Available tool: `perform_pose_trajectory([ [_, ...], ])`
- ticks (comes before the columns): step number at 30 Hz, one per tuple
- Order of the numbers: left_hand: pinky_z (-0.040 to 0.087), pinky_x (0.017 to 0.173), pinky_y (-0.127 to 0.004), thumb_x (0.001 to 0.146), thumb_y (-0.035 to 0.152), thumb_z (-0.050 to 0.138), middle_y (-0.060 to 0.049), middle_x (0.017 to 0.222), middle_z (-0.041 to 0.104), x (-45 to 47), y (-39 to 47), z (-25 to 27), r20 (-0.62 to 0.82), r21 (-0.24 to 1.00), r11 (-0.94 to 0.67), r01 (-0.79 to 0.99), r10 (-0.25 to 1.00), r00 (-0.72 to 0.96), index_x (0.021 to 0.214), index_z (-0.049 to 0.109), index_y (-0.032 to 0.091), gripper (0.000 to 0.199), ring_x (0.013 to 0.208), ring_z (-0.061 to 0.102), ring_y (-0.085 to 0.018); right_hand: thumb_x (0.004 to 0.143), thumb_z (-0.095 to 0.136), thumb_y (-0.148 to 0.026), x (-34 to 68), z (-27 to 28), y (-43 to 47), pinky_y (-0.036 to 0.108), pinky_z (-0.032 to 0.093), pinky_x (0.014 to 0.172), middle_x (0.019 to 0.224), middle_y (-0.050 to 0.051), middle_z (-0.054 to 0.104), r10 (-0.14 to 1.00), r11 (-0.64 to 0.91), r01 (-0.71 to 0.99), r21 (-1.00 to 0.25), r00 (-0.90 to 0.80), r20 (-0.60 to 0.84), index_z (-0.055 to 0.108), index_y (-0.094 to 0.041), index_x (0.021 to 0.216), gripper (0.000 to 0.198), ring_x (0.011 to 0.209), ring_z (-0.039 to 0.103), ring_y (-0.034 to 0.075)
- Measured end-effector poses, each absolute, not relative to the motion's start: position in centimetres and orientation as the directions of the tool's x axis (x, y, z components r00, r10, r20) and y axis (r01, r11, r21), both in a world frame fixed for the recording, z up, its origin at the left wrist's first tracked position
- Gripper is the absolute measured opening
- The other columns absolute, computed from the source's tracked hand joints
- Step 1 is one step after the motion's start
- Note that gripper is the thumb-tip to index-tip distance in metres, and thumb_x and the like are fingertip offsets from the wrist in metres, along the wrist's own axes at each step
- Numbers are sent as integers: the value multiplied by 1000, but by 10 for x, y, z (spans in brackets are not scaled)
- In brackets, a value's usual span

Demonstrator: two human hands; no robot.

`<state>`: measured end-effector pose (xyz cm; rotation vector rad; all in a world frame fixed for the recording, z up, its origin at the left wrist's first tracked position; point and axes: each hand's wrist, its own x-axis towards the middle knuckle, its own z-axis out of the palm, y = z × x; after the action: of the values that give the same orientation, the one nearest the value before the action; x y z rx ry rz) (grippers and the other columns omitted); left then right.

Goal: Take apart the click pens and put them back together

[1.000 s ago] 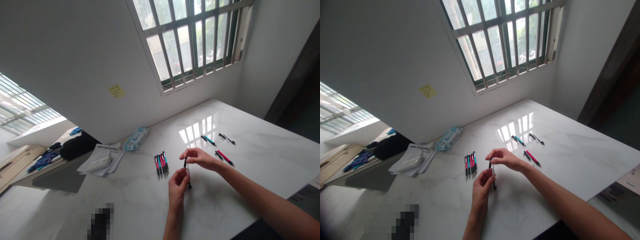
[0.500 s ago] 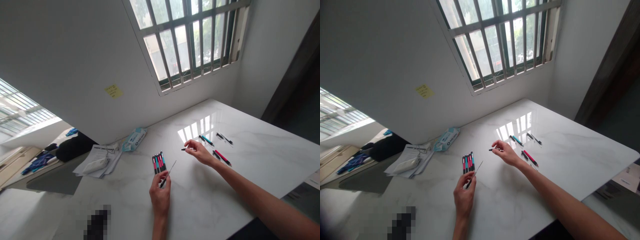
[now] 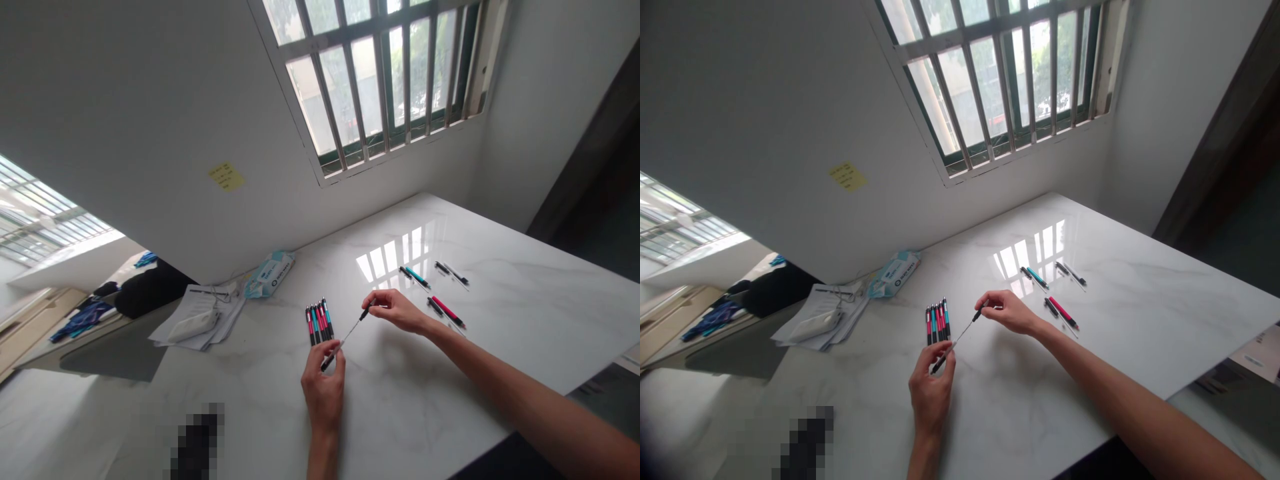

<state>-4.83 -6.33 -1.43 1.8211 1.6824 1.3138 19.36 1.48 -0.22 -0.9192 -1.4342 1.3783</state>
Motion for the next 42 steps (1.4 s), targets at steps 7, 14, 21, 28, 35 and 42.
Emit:
perform_pose_trajectory([
  [7, 59, 86, -33, 92, 31, 69, -5, 100, 75, -45, -66, -14, 390, 765, -252, 593, 914, -114, 100, 78, 23, 14, 89, 69, -19, 89, 69, -26, 192, -8, 14, 28, 44, 68, 87, 3, 71, 924, 84, -41, -996, -371, 94, 77, -19, 100, 15, 73, 58, 14],
  [14, 62, 88, -32, 93, 30, 70, -6, 104, 76, -41, -67, -12, 385, 785, -283, 551, 920, -75, 105, 81, 24, 17, 94, 73, -19, 87, 73, -25, 186, -16, 8, 30, 52, 76, 91, 4, 73, 888, 93, -50, -994, -448, 106, 74, -19, 99, 14, 82, 67, 17],
  [21, 61, 92, -33, 94, 28, 69, -6, 106, 76, -39, -69, -10, 369, 785, -276, 554, 928, -59, 102, 82, 26, 15, 101, 74, -21, 87, 76, -28, 188, -13, 5, 34, 57, 84, 95, 5, 78, 868, 95, -16, -995, -487, 91, 77, -19, 100, 16, 87, 73, 19],
  [28, 59, 93, -34, 94, 28, 68, -5, 106, 76, -39, -69, -11, 366, 772, -273, 574, 929, -50, 102, 82, 27, 16, 102, 74, -22, 90, 75, -38, 190, -6, 4, 32, 55, 75, 87, 5, 79, 875, 140, 150, -979, -482, 51, 80, -19, 97, 21, 81, 72, 19],
  [35, 58, 96, -37, 95, 28, 67, -7, 108, 76, -40, -69, -13, 347, 765, -262, 588, 937, -34, 104, 82, 27, 17, 104, 73, -23, 91, 75, -37, 193, -5, 3, 31, 54, 75, 86, 3, 78, 867, 195, 174, -965, -491, 86, 78, -21, 109, 24, 81, 71, 19],
  [42, 57, 96, -37, 95, 28, 67, -7, 107, 76, -39, -70, -13, 350, 752, -256, 607, 936, -39, 103, 83, 28, 18, 103, 73, -23, 95, 70, -44, 192, -5, 2, 29, 49, 66, 78, 3, 76, 865, 231, 270, -935, -497, 70, 78, -21, 98, 25, 70, 66, 17],
])
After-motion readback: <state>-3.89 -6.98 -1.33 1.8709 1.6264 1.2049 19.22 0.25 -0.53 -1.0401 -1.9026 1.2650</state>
